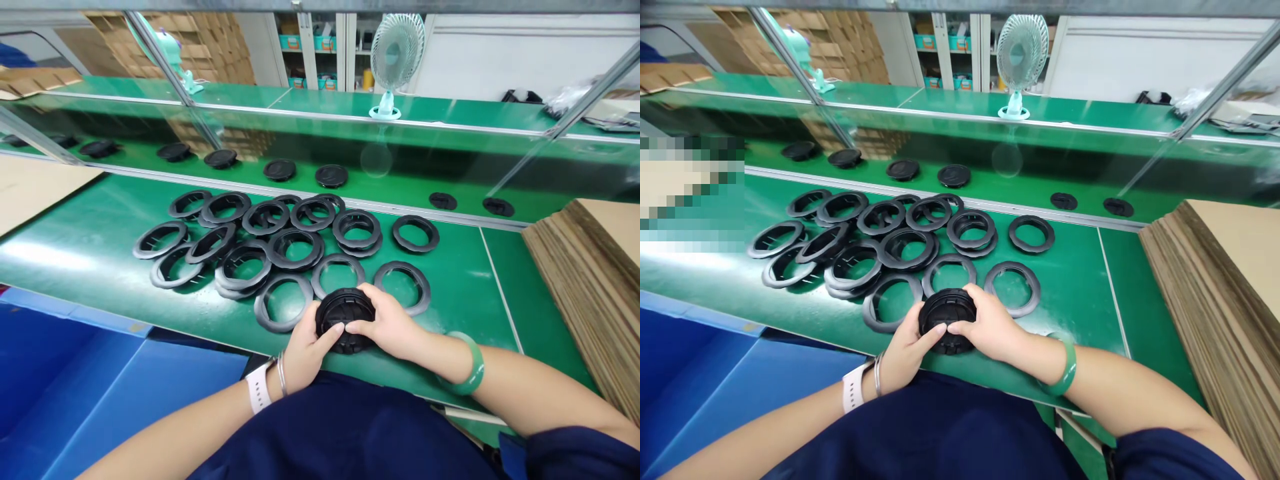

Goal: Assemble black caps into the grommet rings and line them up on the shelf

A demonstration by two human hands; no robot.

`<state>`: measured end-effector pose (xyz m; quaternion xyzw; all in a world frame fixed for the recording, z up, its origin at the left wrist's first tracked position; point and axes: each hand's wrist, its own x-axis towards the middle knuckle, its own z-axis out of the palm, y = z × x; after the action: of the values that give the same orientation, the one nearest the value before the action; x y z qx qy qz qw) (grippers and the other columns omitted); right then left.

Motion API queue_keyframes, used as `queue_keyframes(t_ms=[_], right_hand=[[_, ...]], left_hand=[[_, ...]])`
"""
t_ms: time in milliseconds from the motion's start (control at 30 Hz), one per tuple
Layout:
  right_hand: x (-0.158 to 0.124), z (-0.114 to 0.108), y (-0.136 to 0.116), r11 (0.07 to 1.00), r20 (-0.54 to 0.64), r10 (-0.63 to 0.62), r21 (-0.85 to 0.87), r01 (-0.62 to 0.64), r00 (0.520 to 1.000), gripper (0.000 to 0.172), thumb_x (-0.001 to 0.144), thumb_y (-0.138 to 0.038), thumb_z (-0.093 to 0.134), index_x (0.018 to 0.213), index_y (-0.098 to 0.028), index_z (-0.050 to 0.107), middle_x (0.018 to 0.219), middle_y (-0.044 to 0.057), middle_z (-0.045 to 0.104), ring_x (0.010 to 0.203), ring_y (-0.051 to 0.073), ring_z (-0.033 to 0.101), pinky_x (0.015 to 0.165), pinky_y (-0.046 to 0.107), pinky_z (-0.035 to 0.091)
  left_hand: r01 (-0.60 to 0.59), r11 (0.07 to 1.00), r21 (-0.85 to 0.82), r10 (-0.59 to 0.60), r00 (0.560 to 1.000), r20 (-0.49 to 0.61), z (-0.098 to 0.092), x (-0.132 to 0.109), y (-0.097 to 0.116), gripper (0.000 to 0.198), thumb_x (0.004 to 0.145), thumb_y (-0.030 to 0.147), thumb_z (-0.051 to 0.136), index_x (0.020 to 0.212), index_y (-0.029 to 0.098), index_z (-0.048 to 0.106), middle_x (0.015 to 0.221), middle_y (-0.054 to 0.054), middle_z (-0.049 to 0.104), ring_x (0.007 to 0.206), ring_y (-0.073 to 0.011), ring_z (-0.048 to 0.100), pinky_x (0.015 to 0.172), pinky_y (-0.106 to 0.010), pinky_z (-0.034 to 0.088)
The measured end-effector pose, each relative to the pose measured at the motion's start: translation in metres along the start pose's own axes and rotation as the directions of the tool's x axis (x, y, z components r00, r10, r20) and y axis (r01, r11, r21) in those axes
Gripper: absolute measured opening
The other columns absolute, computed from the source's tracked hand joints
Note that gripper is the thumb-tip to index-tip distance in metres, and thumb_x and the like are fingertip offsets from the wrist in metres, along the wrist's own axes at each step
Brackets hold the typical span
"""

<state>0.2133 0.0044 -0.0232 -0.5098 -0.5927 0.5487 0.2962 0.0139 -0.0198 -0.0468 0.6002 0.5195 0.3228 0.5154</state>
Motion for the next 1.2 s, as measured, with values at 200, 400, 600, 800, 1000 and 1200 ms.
queue_keyframes(t_ms=[200, 400, 600, 800, 1000, 1200], right_hand=[[0.005, -0.011, -0.006, 0.998, -0.004, -0.015, 0.055, 0.016, 1.000, 0.038, 0.064, -0.018, 0.082, 0.096, -0.020, 0.063, 0.095, 0.000, 0.069, 0.092, 0.023, 0.063, 0.086, 0.038, 0.048], [0.027, -0.066, -0.015, 0.795, -0.291, 0.083, 0.596, 0.113, 0.953, 0.047, 0.062, -0.030, 0.087, 0.102, -0.020, 0.066, 0.106, 0.003, 0.072, 0.100, 0.023, 0.065, 0.091, 0.037, 0.052], [0.047, -0.100, 0.001, 0.607, -0.291, 0.281, 0.792, 0.066, 0.915, 0.021, 0.084, -0.033, 0.064, 0.101, -0.020, 0.067, 0.104, 0.007, 0.074, 0.098, 0.026, 0.069, 0.084, 0.043, 0.060], [0.047, -0.105, 0.004, 0.571, -0.288, 0.264, 0.816, 0.092, 0.920, 0.022, 0.091, -0.029, 0.052, 0.101, -0.019, 0.069, 0.108, 0.007, 0.073, 0.097, 0.022, 0.070, 0.086, 0.038, 0.061], [0.074, -0.122, 0.000, 0.762, -0.313, 0.087, 0.633, 0.139, 0.946, 0.028, 0.084, -0.036, 0.069, 0.105, -0.017, 0.068, 0.107, 0.009, 0.073, 0.095, 0.023, 0.070, 0.087, 0.040, 0.059], [0.175, -0.165, -0.013, 0.937, -0.538, -0.338, -0.265, 0.225, 0.772, 0.039, 0.087, -0.028, 0.061, 0.124, -0.015, 0.063, 0.131, 0.011, 0.063, 0.121, 0.026, 0.058, 0.110, 0.046, 0.041]], left_hand=[[-0.048, 0.999, -0.015, 0.048, 0.998, 0.046, -0.001, -0.001, 0.011, 0.038, 0.095, 0.043, 0.053, 0.124, 0.018, 0.051, 0.119, -0.011, 0.063, 0.114, -0.0276, 0.059, 0.100, -0.046, 0.049], [-0.404, 0.793, 0.455, 0.375, 0.913, 0.158, -0.019, 0.015, 0.037, 0.056, 0.091, 0.023, 0.058, 0.144, 0.019, 0.038, 0.147, -0.016, 0.050, 0.139, -0.0307, 0.045, 0.115, -0.053, 0.039], [-0.437, 0.458, 0.774, 0.429, 0.871, 0.238, -0.035, 0.044, 0.040, 0.029, 0.085, 0.004, 0.049, 0.102, 0.017, 0.068, 0.148, -0.015, 0.050, 0.151, -0.0350, 0.019, 0.120, -0.065, 0.020], [-0.301, 0.907, 0.293, 0.197, 0.922, 0.334, -0.033, 0.019, 0.072, 0.013, 0.093, 0.031, 0.055, 0.099, 0.023, 0.063, 0.118, -0.008, 0.071, 0.119, -0.0267, 0.061, 0.104, -0.045, 0.046], [0.406, 0.834, -0.375, -0.144, 0.815, 0.562, -0.017, 0.010, 0.028, 0.038, 0.093, 0.056, 0.051, 0.103, 0.019, 0.053, 0.093, -0.011, 0.076, 0.088, -0.0231, 0.072, 0.081, -0.037, 0.053], [0.320, 0.856, -0.406, 0.014, 0.770, 0.638, -0.015, 0.019, -0.019, 0.087, 0.069, 0.050, 0.084, 0.140, 0.022, 0.041, 0.112, -0.014, 0.071, 0.111, -0.0307, 0.065, 0.097, -0.045, 0.046]])
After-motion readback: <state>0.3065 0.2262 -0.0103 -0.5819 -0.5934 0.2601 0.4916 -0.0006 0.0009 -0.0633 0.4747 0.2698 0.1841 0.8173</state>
